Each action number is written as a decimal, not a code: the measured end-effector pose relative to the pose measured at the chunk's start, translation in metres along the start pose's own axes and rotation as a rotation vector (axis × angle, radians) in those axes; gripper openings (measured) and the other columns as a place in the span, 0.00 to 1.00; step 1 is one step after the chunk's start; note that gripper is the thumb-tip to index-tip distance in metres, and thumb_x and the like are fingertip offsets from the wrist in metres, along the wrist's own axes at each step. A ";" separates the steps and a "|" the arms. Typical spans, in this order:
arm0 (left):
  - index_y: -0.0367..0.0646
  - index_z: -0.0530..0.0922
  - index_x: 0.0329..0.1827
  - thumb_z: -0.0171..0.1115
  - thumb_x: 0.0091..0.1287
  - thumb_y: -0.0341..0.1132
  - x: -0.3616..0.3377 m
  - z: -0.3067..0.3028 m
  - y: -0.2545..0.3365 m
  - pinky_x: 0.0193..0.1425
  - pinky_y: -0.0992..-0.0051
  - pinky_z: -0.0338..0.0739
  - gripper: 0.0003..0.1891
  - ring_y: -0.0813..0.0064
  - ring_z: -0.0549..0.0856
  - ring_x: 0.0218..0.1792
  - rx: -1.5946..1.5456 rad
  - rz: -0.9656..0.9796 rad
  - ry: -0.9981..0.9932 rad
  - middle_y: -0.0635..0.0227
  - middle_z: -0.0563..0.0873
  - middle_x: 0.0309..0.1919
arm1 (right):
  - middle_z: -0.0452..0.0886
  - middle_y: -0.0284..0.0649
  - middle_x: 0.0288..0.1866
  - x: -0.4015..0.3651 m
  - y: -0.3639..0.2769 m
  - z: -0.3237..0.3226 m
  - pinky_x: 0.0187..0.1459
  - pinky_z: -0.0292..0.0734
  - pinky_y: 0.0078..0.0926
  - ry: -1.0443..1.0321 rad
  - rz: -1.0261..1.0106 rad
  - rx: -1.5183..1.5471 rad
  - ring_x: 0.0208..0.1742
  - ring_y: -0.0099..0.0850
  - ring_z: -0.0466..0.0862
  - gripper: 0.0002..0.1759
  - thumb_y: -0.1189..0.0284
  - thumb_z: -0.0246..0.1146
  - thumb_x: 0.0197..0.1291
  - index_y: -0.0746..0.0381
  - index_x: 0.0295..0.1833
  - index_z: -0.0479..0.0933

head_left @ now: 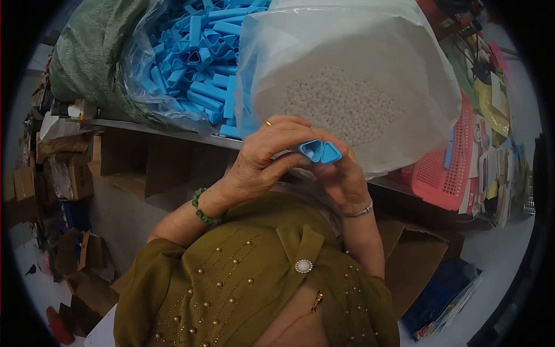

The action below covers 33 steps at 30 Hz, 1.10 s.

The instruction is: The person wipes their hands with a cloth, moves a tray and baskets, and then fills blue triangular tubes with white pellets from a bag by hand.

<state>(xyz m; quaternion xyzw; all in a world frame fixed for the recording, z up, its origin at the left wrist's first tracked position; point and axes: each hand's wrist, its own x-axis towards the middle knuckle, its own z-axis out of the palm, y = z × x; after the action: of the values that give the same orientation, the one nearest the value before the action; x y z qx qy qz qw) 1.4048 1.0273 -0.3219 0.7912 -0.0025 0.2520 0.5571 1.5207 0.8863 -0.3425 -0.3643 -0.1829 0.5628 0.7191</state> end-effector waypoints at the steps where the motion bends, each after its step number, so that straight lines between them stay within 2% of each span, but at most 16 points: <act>1: 0.36 0.80 0.51 0.66 0.56 0.24 0.001 0.000 0.003 0.58 0.67 0.72 0.17 0.61 0.79 0.53 0.032 -0.022 -0.006 0.63 0.84 0.47 | 0.74 0.41 0.56 -0.001 0.001 0.001 0.62 0.69 0.31 -0.028 -0.017 0.031 0.59 0.30 0.74 0.40 0.45 0.61 0.59 0.69 0.62 0.68; 5: 0.38 0.79 0.50 0.64 0.54 0.22 0.004 0.005 0.004 0.55 0.65 0.72 0.18 0.58 0.80 0.49 0.055 0.005 0.018 0.62 0.84 0.42 | 0.72 0.42 0.57 -0.005 0.000 0.014 0.62 0.69 0.32 -0.051 -0.045 0.090 0.59 0.31 0.74 0.36 0.50 0.62 0.60 0.70 0.62 0.67; 7: 0.38 0.79 0.49 0.64 0.52 0.22 0.005 0.008 0.007 0.53 0.65 0.72 0.18 0.58 0.80 0.46 0.165 0.105 -0.008 0.61 0.82 0.39 | 0.72 0.42 0.56 -0.007 -0.001 0.021 0.62 0.70 0.33 0.072 0.023 0.119 0.58 0.31 0.74 0.28 0.61 0.59 0.61 0.70 0.60 0.69; 8: 0.38 0.79 0.49 0.64 0.52 0.22 0.005 0.009 0.006 0.53 0.65 0.72 0.18 0.58 0.80 0.46 0.165 0.104 -0.008 0.61 0.82 0.39 | 0.72 0.42 0.56 -0.009 -0.001 0.022 0.62 0.70 0.33 0.072 0.024 0.120 0.58 0.31 0.74 0.28 0.61 0.59 0.61 0.70 0.60 0.69; 10: 0.38 0.79 0.49 0.64 0.52 0.23 0.004 0.012 0.003 0.52 0.63 0.72 0.19 0.57 0.79 0.44 0.230 0.171 -0.025 0.60 0.81 0.38 | 0.72 0.42 0.55 -0.012 -0.001 0.023 0.61 0.70 0.32 0.120 0.023 0.161 0.57 0.30 0.74 0.22 0.70 0.55 0.57 0.69 0.56 0.70; 16: 0.38 0.79 0.50 0.64 0.52 0.23 -0.002 0.020 0.011 0.54 0.61 0.73 0.19 0.56 0.80 0.47 0.157 0.230 -0.010 0.60 0.82 0.41 | 0.73 0.46 0.55 -0.029 -0.001 0.024 0.58 0.72 0.30 0.194 -0.096 -0.131 0.56 0.31 0.75 0.19 0.70 0.54 0.55 0.68 0.51 0.70; 18: 0.40 0.79 0.52 0.64 0.54 0.23 0.000 -0.002 0.022 0.54 0.63 0.74 0.20 0.58 0.80 0.49 0.171 0.262 -0.025 0.60 0.83 0.44 | 0.74 0.49 0.56 -0.045 -0.015 0.032 0.56 0.72 0.29 0.257 -0.249 -0.275 0.55 0.32 0.75 0.23 0.64 0.56 0.57 0.70 0.53 0.70; 20: 0.41 0.80 0.51 0.64 0.56 0.23 -0.005 -0.043 0.022 0.49 0.65 0.76 0.17 0.61 0.81 0.46 0.338 0.175 0.303 0.61 0.83 0.42 | 0.73 0.50 0.59 -0.070 -0.036 -0.004 0.56 0.75 0.38 0.386 -0.687 -0.795 0.61 0.39 0.74 0.28 0.57 0.55 0.63 0.71 0.57 0.69; 22: 0.43 0.81 0.47 0.65 0.55 0.24 -0.010 -0.083 -0.002 0.49 0.65 0.75 0.15 0.60 0.80 0.45 0.571 -0.148 0.410 0.61 0.83 0.40 | 0.73 0.52 0.60 -0.102 -0.065 -0.054 0.56 0.75 0.36 0.971 -0.827 -1.264 0.60 0.40 0.75 0.26 0.56 0.52 0.68 0.70 0.57 0.70; 24: 0.42 0.79 0.47 0.67 0.54 0.27 -0.014 -0.090 -0.029 0.45 0.63 0.76 0.16 0.59 0.80 0.42 0.719 -0.218 0.320 0.60 0.83 0.38 | 0.74 0.50 0.59 -0.126 -0.098 -0.124 0.56 0.73 0.33 1.198 -0.671 -1.339 0.57 0.37 0.76 0.21 0.66 0.56 0.67 0.70 0.58 0.70; 25: 0.41 0.77 0.48 0.68 0.54 0.30 -0.017 -0.089 -0.041 0.41 0.62 0.76 0.18 0.58 0.80 0.39 0.857 -0.285 0.218 0.60 0.83 0.35 | 0.74 0.50 0.59 -0.125 -0.108 -0.137 0.56 0.73 0.33 1.198 -0.675 -1.341 0.57 0.37 0.76 0.21 0.66 0.56 0.67 0.70 0.58 0.70; 27: 0.39 0.74 0.48 0.70 0.51 0.33 -0.010 -0.072 -0.053 0.40 0.59 0.77 0.22 0.55 0.80 0.40 0.966 -0.295 0.149 0.57 0.83 0.35 | 0.77 0.48 0.55 -0.118 -0.120 -0.149 0.55 0.72 0.32 1.151 -0.639 -2.339 0.54 0.39 0.77 0.21 0.69 0.60 0.65 0.70 0.58 0.72; 28: 0.38 0.72 0.46 0.71 0.50 0.33 -0.006 -0.065 -0.058 0.40 0.59 0.77 0.22 0.53 0.80 0.41 1.054 -0.370 0.120 0.56 0.83 0.34 | 0.77 0.48 0.55 -0.109 -0.122 -0.131 0.55 0.72 0.32 1.148 -0.644 -2.344 0.54 0.39 0.77 0.21 0.69 0.60 0.65 0.70 0.58 0.72; 30: 0.37 0.71 0.45 0.71 0.50 0.33 -0.008 -0.060 -0.069 0.40 0.58 0.77 0.22 0.52 0.81 0.42 1.130 -0.449 0.085 0.55 0.82 0.34 | 0.79 0.48 0.50 -0.091 -0.112 -0.065 0.54 0.72 0.33 1.107 -0.765 -1.808 0.51 0.41 0.78 0.17 0.74 0.61 0.63 0.70 0.55 0.75; 31: 0.37 0.70 0.44 0.71 0.50 0.33 -0.010 -0.061 -0.077 0.40 0.58 0.77 0.22 0.51 0.81 0.41 1.139 -0.450 0.147 0.54 0.82 0.34 | 0.79 0.48 0.50 -0.085 -0.103 -0.048 0.54 0.72 0.33 1.112 -0.762 -1.814 0.51 0.41 0.78 0.17 0.74 0.61 0.63 0.70 0.55 0.75; 33: 0.37 0.69 0.43 0.71 0.50 0.33 -0.009 -0.059 -0.078 0.40 0.58 0.78 0.22 0.51 0.81 0.41 1.145 -0.448 0.206 0.53 0.82 0.34 | 0.81 0.47 0.46 -0.072 -0.084 -0.020 0.50 0.74 0.31 0.853 -0.916 -1.694 0.46 0.38 0.80 0.12 0.79 0.62 0.61 0.69 0.50 0.78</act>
<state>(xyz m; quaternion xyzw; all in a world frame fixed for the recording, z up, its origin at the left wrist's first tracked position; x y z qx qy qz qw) 1.3957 1.1069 -0.3792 0.9174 0.3529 0.1654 0.0812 1.5691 0.8035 -0.2839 -0.8119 -0.3684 -0.2494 0.3781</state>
